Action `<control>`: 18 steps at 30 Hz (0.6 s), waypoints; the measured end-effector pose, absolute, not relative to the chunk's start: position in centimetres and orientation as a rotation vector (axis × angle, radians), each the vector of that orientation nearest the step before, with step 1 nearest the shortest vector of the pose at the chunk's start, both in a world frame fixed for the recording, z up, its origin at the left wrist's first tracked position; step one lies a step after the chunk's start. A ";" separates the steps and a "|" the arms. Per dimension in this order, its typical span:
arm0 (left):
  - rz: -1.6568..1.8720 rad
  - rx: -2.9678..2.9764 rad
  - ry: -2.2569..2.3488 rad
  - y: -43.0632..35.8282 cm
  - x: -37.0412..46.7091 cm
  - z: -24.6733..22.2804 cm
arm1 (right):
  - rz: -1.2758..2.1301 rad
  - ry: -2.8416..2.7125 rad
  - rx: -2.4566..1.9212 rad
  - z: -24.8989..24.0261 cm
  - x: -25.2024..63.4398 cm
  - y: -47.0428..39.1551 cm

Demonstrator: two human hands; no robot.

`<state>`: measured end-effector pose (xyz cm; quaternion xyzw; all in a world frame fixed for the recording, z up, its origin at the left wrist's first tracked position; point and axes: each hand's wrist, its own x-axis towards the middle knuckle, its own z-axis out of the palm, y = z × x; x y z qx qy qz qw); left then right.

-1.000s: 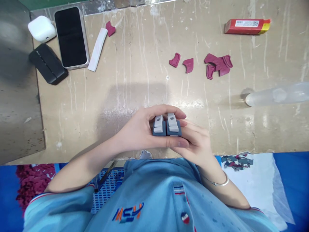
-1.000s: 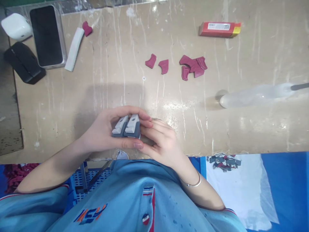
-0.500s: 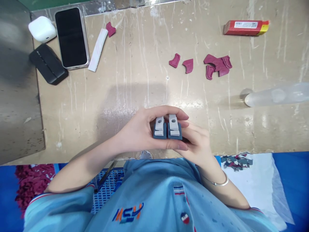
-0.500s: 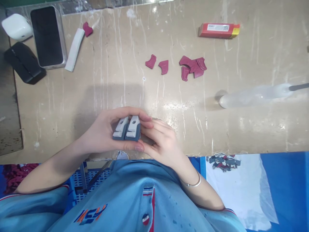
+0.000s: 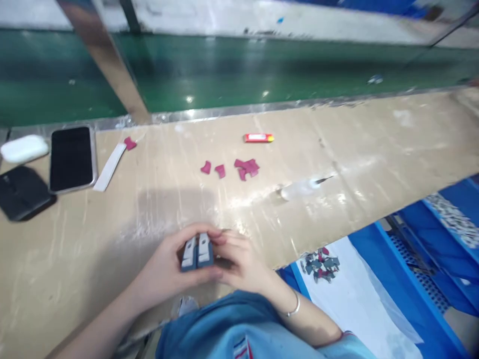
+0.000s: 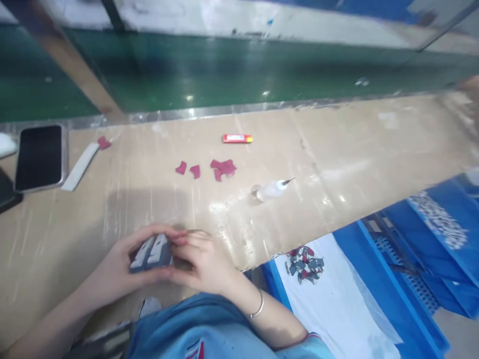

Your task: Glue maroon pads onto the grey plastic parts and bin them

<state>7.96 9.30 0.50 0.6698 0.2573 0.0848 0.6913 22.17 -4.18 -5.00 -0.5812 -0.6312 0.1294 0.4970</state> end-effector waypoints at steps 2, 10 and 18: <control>0.160 1.516 0.619 9.4 7.8 0.3 | 0.304 -1.534 -1.425 -5.5 22.1 -4.0; 0.160 1.675 0.706 9.3 7.1 0.0 | 0.291 -1.646 -1.523 -8.0 21.8 -3.9; 0.210 1.697 0.653 9.6 7.1 -0.8 | 0.288 -1.705 -1.538 -8.6 21.7 -3.4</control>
